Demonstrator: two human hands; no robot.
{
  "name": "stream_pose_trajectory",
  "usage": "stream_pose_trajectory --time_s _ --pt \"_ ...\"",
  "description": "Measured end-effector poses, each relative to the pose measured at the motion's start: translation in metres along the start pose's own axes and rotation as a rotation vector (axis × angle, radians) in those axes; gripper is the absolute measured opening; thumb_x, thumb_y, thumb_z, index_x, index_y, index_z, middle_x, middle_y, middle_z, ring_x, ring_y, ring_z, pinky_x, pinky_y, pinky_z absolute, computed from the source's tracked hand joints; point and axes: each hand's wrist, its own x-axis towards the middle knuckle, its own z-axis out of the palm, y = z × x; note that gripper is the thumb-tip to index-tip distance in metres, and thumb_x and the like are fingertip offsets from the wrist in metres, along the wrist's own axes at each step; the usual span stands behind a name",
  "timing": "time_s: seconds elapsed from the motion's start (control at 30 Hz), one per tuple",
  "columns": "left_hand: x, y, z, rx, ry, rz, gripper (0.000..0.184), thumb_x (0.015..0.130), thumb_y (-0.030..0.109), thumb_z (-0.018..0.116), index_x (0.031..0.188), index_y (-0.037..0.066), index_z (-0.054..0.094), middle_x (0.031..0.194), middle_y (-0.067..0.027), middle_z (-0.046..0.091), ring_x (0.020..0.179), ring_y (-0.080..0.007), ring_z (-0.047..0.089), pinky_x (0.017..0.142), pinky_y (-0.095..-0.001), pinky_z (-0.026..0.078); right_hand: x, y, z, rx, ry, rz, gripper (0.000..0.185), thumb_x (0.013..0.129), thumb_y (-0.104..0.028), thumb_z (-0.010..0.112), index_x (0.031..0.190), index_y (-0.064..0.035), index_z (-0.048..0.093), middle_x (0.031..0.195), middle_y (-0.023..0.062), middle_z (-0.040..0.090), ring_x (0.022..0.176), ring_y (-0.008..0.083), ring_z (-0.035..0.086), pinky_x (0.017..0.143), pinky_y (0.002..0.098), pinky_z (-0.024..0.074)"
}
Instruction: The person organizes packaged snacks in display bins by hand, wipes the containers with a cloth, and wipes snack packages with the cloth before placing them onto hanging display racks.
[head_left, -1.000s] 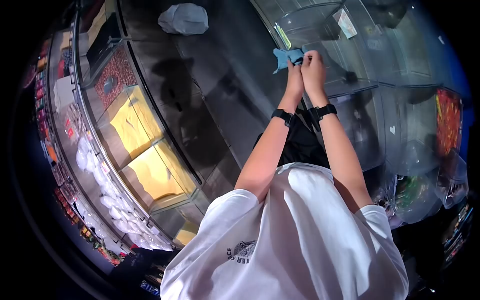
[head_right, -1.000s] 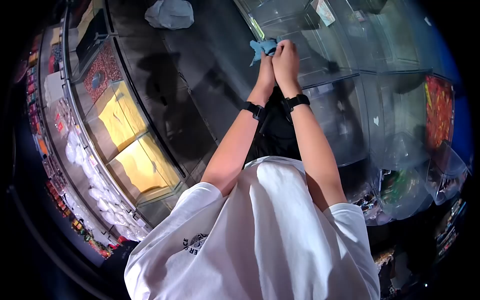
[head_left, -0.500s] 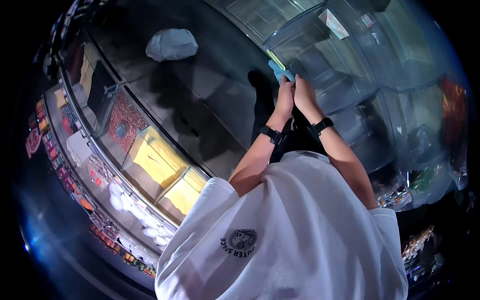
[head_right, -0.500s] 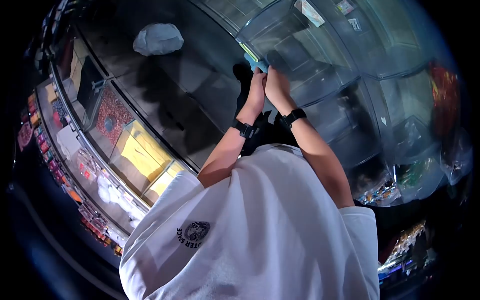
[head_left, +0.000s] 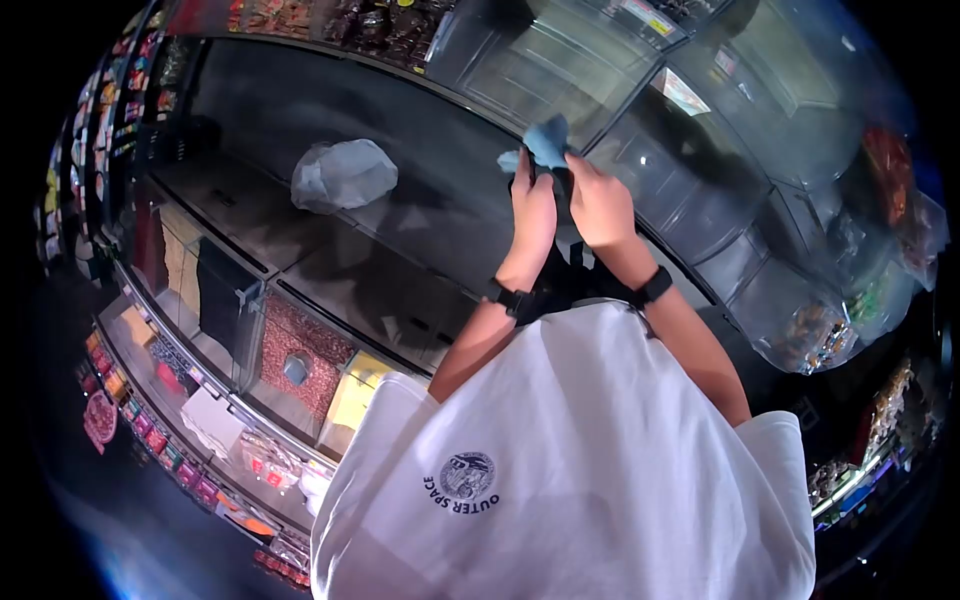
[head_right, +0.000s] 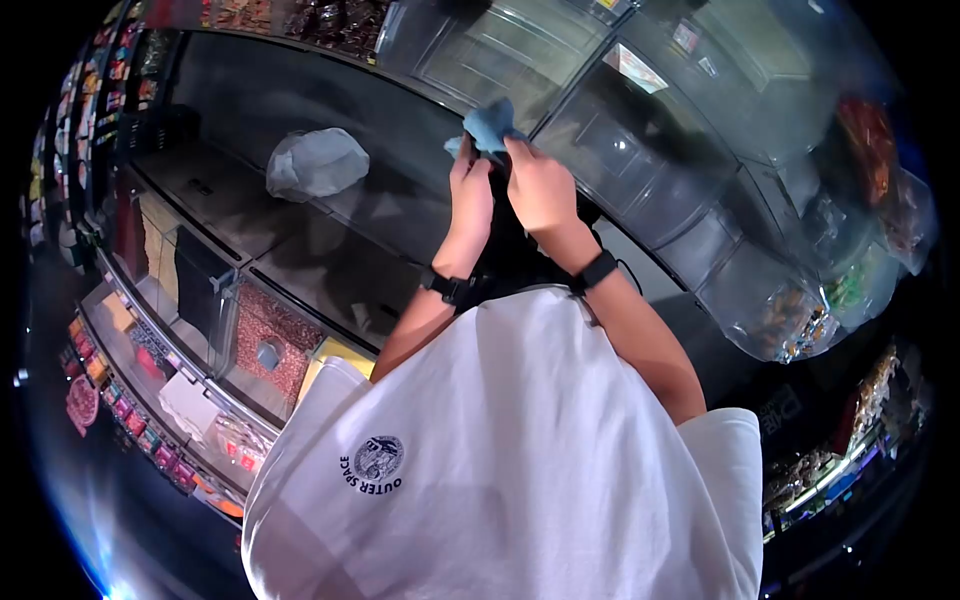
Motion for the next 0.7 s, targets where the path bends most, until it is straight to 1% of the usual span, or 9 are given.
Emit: stream_pose_trajectory --time_s 0.1,0.13,0.23,0.27,0.37,0.5,0.53,0.6,0.7 --pt "0.057 0.017 -0.015 -0.194 0.078 -0.285 0.037 0.095 0.016 0.051 0.129 0.001 0.055 0.102 -0.0046 0.061 0.097 -0.0180 0.059 0.088 -0.0291 0.047 0.049 0.002 0.063 -0.019 -0.030 -0.055 0.036 0.086 -0.002 0.055 0.122 -0.0034 0.061 0.115 0.0200 0.068 0.095 0.0402 0.067 0.079 0.0479 0.0561" --pt "0.081 0.008 -0.020 -0.325 0.058 -0.338 0.030 0.097 0.021 0.050 0.120 0.003 0.057 0.102 -0.0048 0.062 0.096 -0.0196 0.060 0.088 -0.0321 0.049 0.066 0.005 0.084 -0.050 -0.152 0.032 0.031 0.088 -0.006 0.055 0.119 -0.0031 0.061 0.116 0.0197 0.067 0.095 0.0400 0.068 0.080 0.0474 0.0564" --pt "0.130 0.000 -0.039 -0.528 -0.067 -0.487 0.030 0.097 0.033 0.046 0.105 0.007 0.059 0.099 -0.0071 0.065 0.097 -0.0254 0.064 0.091 -0.0377 0.051 0.099 -0.002 0.108 -0.180 -0.243 0.194 0.019 0.091 -0.013 0.053 0.104 -0.0032 0.064 0.103 0.0202 0.070 0.095 0.0402 0.069 0.080 0.0488 0.0565" --pt "0.136 0.009 -0.040 -0.545 -0.036 -0.509 0.029 0.096 0.032 0.046 0.105 0.008 0.059 0.098 -0.0067 0.065 0.097 -0.0245 0.064 0.090 -0.0372 0.051 0.107 0.003 0.116 -0.157 -0.210 0.144 0.013 0.090 -0.015 0.056 0.097 -0.0053 0.062 0.089 0.0225 0.070 0.088 0.0437 0.068 0.074 0.0529 0.0541" --pt "0.161 0.004 -0.058 -0.551 -0.059 -0.415 0.026 0.096 0.029 0.046 0.107 0.010 0.059 0.103 -0.0043 0.064 0.100 -0.0212 0.063 0.087 -0.0349 0.052 0.128 -0.009 0.115 -0.176 -0.311 0.078 0.014 0.089 -0.013 0.056 0.098 -0.0055 0.062 0.090 0.0224 0.070 0.088 0.0445 0.067 0.074 0.0543 0.0530" --pt "0.151 0.038 -0.059 -0.469 0.001 -0.144 0.023 0.096 0.024 0.048 0.111 0.010 0.058 0.108 -0.0027 0.065 0.098 -0.0185 0.061 0.090 -0.0315 0.048 0.144 -0.018 0.136 -0.080 -0.167 0.028 0.012 0.088 -0.009 0.055 0.099 -0.0053 0.060 0.090 0.0225 0.069 0.088 0.0451 0.066 0.075 0.0551 0.0526" --pt "0.154 0.034 -0.063 -0.469 0.005 -0.148 0.023 0.096 0.024 0.048 0.111 0.010 0.058 0.108 -0.0027 0.065 0.098 -0.0185 0.061 0.090 -0.0315 0.048 0.147 -0.019 0.138 -0.135 -0.255 0.070 0.017 0.088 -0.010 0.057 0.103 -0.0042 0.062 0.097 0.0204 0.071 0.092 0.0422 0.068 0.076 0.0524 0.0556" --pt "0.162 0.013 -0.081 -0.465 -0.208 -0.321 0.028 0.097 0.022 0.046 0.118 0.008 0.058 0.117 -0.0031 0.063 0.103 -0.0174 0.060 0.093 -0.0318 0.046 0.144 -0.019 0.132 -0.153 -0.279 0.072 0.016 0.087 -0.012 0.059 0.099 -0.0058 0.068 0.094 0.0190 0.072 0.090 0.0402 0.069 0.076 0.0505 0.0563" --pt "0.157 0.019 -0.114 -0.153 -0.358 -0.523 0.038 0.099 0.018 0.045 0.133 0.003 0.056 0.123 -0.0057 0.063 0.116 -0.0174 0.059 0.100 -0.0341 0.044 0.145 -0.017 0.095 -0.267 -0.516 0.038 0.017 0.083 -0.015 0.065 0.095 -0.0065 0.074 0.092 0.0213 0.072 0.089 0.0399 0.070 0.077 0.0491 0.0562"
